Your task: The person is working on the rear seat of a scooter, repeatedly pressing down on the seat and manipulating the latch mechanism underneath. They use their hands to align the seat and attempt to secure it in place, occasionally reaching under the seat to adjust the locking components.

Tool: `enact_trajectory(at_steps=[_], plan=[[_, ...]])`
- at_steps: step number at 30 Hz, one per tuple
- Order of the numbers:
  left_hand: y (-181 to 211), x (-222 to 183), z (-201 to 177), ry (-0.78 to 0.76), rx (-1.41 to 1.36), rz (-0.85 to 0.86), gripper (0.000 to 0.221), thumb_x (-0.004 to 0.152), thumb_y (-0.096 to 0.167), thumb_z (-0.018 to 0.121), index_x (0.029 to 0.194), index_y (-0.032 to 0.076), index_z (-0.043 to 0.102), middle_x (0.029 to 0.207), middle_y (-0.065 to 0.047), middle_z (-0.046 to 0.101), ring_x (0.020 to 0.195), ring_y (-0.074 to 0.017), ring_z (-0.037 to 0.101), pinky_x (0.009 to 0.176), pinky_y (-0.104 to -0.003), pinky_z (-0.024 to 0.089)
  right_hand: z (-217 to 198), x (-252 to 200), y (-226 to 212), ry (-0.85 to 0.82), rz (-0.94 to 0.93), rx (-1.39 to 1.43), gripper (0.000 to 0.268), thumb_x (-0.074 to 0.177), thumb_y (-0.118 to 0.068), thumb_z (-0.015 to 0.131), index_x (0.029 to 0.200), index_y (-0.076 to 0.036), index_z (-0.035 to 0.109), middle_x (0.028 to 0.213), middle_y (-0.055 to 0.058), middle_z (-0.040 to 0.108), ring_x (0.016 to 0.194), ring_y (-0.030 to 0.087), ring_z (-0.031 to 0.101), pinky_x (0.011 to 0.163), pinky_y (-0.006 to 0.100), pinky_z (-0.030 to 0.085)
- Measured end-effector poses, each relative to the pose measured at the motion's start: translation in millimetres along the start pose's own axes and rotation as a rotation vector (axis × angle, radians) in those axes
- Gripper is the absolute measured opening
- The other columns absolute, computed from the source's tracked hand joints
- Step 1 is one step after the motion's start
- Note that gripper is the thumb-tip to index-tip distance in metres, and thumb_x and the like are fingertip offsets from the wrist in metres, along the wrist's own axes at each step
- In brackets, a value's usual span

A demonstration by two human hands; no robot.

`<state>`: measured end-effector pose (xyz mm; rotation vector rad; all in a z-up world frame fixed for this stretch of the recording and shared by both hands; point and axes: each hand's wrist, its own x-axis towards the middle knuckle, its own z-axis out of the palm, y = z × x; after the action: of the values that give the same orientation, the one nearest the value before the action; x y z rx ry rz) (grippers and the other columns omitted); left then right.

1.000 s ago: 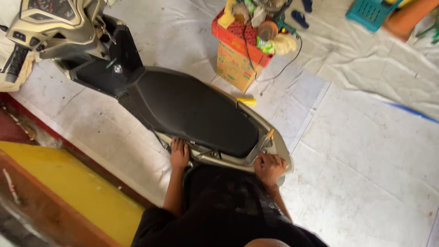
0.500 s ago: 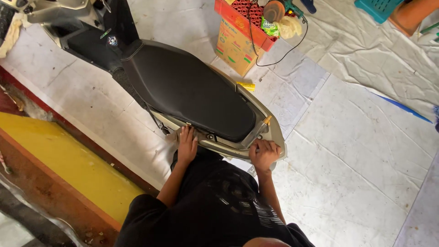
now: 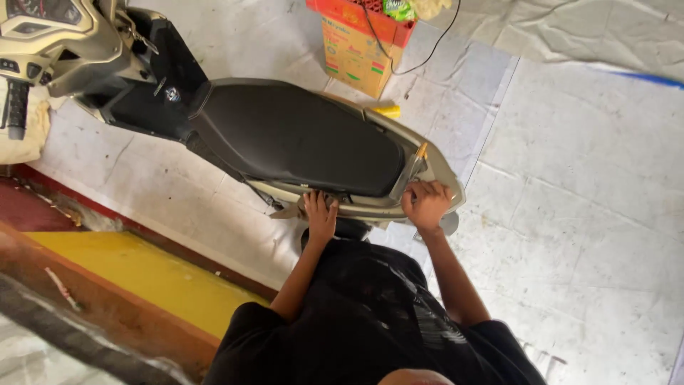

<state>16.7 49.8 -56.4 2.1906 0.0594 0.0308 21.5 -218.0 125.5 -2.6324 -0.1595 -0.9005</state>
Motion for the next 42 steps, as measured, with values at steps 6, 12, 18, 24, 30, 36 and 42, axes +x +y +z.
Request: enact_trajectory(at_steps=[6,12,18,24,30,36,42], plan=[[-32,13,-42,0.079,0.094,0.075,0.074,0.104,0.053,0.05,0.151,-0.004,0.041,0.163,-0.03,0.028,0.155,-0.0495,0.013,0.124,-0.061,0.016,-4,0,-4,-0.036,0.011,-0.006,0.006,0.08,-0.015,0.067,0.073,-0.015,0.068,0.076,-0.001,0.068,0.076,0.021,0.06,0.077,0.039,0.039],[-10,10,-28,-0.056,0.203,0.01,0.057,0.109,0.045,0.039,0.148,0.004,0.047,0.164,-0.023,0.034,0.159,-0.0457,0.013,0.129,-0.062,0.012,-8,1,-9,-0.04,0.019,-0.025,0.007,0.078,-0.015,0.066,0.071,-0.015,0.068,0.073,-0.002,0.066,0.075,0.021,0.059,0.077,0.039,0.039],[5,-17,-34,-0.189,0.004,0.123,0.074,0.109,0.054,0.033,0.158,0.0,0.029,0.17,-0.021,0.021,0.16,-0.0441,0.004,0.125,-0.062,0.007,-5,2,-9,-0.02,0.044,-0.033,0.007,0.078,-0.015,0.066,0.072,-0.015,0.068,0.074,-0.002,0.067,0.075,0.021,0.058,0.076,0.038,0.039],[-31,3,-49,-0.021,0.104,0.014,0.08,0.105,0.062,0.029,0.159,0.004,0.032,0.171,-0.021,0.014,0.158,-0.0446,0.0,0.125,-0.059,0.009,-5,-3,-12,-0.032,0.031,-0.051,0.006,0.078,-0.016,0.068,0.073,-0.015,0.069,0.077,-0.002,0.068,0.079,0.021,0.058,0.078,0.039,0.04],[10,-18,-36,-0.166,0.153,0.069,0.083,0.102,0.061,0.042,0.158,0.001,0.028,0.171,-0.023,0.011,0.158,-0.0463,-0.001,0.123,-0.063,0.006,-5,-5,-11,-0.019,0.028,-0.046,0.005,0.08,-0.017,0.069,0.077,-0.014,0.072,0.079,-0.002,0.069,0.082,0.021,0.058,0.08,0.039,0.04],[-3,-21,-34,-0.135,0.081,0.15,0.068,0.108,0.051,0.041,0.16,0.008,0.032,0.172,-0.021,0.02,0.159,-0.0472,0.006,0.125,-0.06,0.016,-6,-2,-10,-0.015,0.044,-0.041,0.006,0.081,-0.017,0.069,0.078,-0.015,0.073,0.078,-0.002,0.069,0.082,0.021,0.059,0.08,0.039,0.04],[-18,-6,-45,0.076,0.079,0.159,0.045,0.107,0.036,0.05,0.14,0.006,0.054,0.161,-0.024,0.035,0.151,-0.0507,0.021,0.119,-0.058,0.026,-5,-6,-10,-0.026,0.054,-0.036,0.007,0.081,-0.019,0.069,0.079,-0.015,0.075,0.079,-0.002,0.069,0.084,0.02,0.059,0.08,0.039,0.04]])
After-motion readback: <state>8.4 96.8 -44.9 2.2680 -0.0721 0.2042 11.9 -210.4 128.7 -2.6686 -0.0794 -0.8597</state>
